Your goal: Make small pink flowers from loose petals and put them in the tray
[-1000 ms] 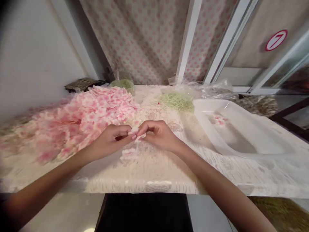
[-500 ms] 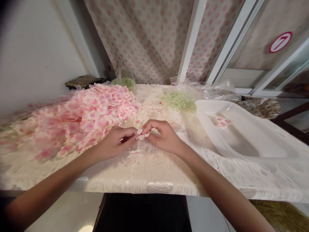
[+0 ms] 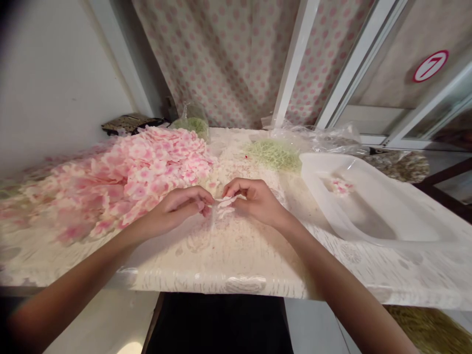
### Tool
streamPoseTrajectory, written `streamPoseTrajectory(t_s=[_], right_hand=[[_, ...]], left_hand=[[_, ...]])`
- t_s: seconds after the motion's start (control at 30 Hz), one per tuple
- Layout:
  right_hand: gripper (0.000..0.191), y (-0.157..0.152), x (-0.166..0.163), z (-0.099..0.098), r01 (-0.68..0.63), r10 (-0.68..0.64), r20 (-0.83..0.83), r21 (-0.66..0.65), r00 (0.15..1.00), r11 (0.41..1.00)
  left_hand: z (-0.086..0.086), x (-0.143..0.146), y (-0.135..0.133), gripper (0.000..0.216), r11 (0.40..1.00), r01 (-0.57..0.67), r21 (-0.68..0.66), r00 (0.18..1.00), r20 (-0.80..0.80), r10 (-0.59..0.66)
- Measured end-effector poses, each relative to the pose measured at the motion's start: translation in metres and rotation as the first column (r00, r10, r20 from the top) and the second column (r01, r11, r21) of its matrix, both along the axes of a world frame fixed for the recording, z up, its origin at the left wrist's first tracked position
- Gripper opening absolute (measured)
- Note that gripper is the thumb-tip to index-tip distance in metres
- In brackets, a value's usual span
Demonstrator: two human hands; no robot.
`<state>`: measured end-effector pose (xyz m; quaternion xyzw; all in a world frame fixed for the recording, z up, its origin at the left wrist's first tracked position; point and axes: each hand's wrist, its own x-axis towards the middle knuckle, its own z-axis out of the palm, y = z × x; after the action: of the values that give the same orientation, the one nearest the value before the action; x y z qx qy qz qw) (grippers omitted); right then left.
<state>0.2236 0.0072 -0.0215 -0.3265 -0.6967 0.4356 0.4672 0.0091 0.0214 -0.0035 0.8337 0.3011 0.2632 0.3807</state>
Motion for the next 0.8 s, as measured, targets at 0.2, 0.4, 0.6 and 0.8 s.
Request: streamPoseTrajectory(t_s=[0.2, 0.4, 0.6, 0.8], right_hand=[[0.004, -0.005, 0.005, 0.012, -0.235, 0.236, -0.009, -0.115, 0.972, 0.965], [0.003, -0.009, -0.006, 0.005, -0.208, 0.208, 0.02, 0.025, 0.978, 0.978], [0.009, -0.012, -0.011, 0.002, -0.167, 0.166, 0.038, 0.051, 0.985, 0.985], [0.006, -0.014, -0.01, 0.005, -0.195, 0.191, 0.073, 0.049, 0.979, 0.98]], left_hand=[[0.002, -0.001, 0.0, 0.019, 1.0, -0.015, -0.004, 1.0, -0.016, 0.015], [-0.002, 0.0, -0.003, 0.018, 0.997, 0.006, 0.082, 1.0, 0.004, -0.006], [-0.008, 0.0, -0.006, 0.019, 0.991, 0.012, 0.131, 1.0, 0.023, -0.015], [-0.008, 0.0, -0.007, 0.018, 0.993, 0.039, 0.111, 0.999, 0.025, -0.042]])
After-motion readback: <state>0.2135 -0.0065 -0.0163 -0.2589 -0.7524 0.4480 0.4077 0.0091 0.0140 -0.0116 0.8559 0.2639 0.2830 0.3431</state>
